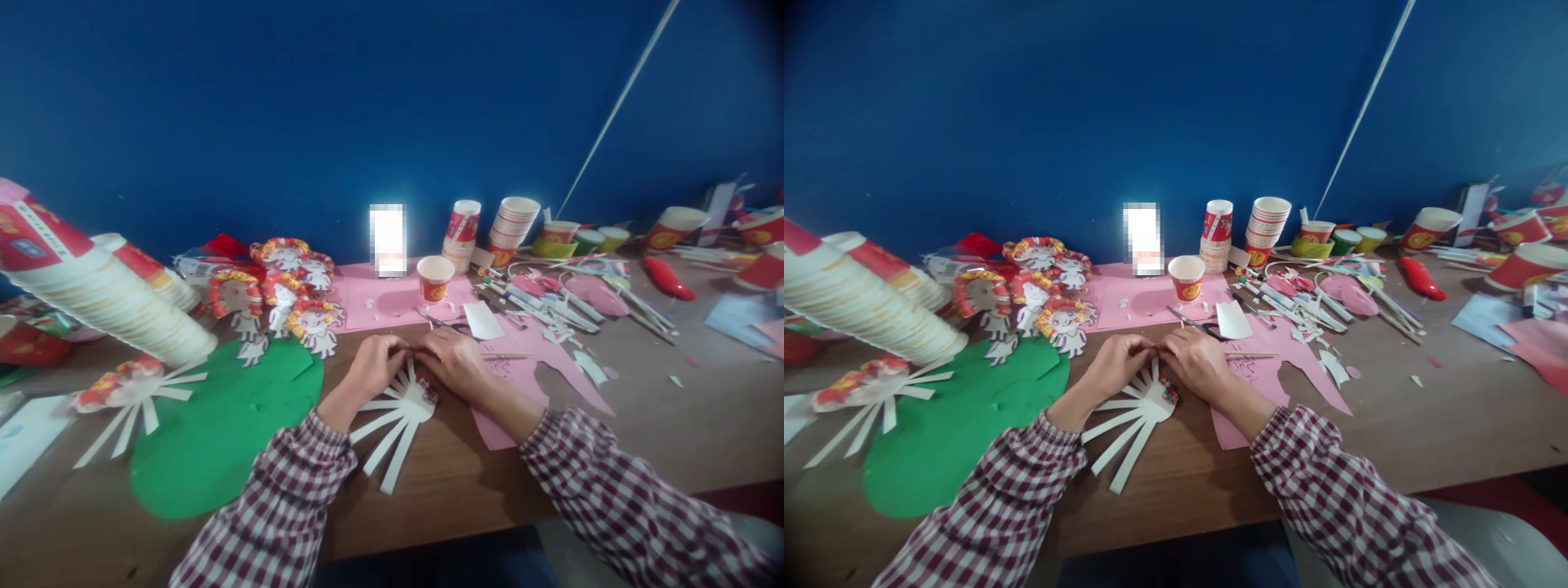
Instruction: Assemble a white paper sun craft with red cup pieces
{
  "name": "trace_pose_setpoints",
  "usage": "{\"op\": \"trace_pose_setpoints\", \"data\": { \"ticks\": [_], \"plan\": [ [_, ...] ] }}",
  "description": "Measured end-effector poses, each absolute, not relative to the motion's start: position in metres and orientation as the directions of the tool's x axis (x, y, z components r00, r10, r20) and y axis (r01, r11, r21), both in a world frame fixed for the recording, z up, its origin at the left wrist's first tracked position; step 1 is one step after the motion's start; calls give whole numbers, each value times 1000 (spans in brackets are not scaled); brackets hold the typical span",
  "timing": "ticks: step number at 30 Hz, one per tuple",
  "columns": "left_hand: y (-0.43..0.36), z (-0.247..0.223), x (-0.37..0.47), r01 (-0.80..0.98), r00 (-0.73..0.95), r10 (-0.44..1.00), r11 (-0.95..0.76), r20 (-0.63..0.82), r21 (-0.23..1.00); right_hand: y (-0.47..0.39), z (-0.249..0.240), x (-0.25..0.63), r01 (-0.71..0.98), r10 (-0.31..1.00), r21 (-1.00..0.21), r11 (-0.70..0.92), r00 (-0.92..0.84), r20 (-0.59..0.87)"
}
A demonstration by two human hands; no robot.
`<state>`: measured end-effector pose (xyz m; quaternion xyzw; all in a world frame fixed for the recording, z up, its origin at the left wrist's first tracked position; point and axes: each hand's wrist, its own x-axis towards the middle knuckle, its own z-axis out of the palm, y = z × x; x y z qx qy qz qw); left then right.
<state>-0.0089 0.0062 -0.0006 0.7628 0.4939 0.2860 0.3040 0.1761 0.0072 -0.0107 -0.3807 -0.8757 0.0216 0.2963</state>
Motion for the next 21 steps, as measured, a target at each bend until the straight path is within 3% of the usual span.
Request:
{"op": "trace_pose_setpoints", "data": {
  "ticks": [21],
  "plan": [
    [4, 4, -7, 566, 325, 937, -303, 130, 767, 8, -14, 175, 666, 711, -312, 677, -483, 512]
  ]
}}
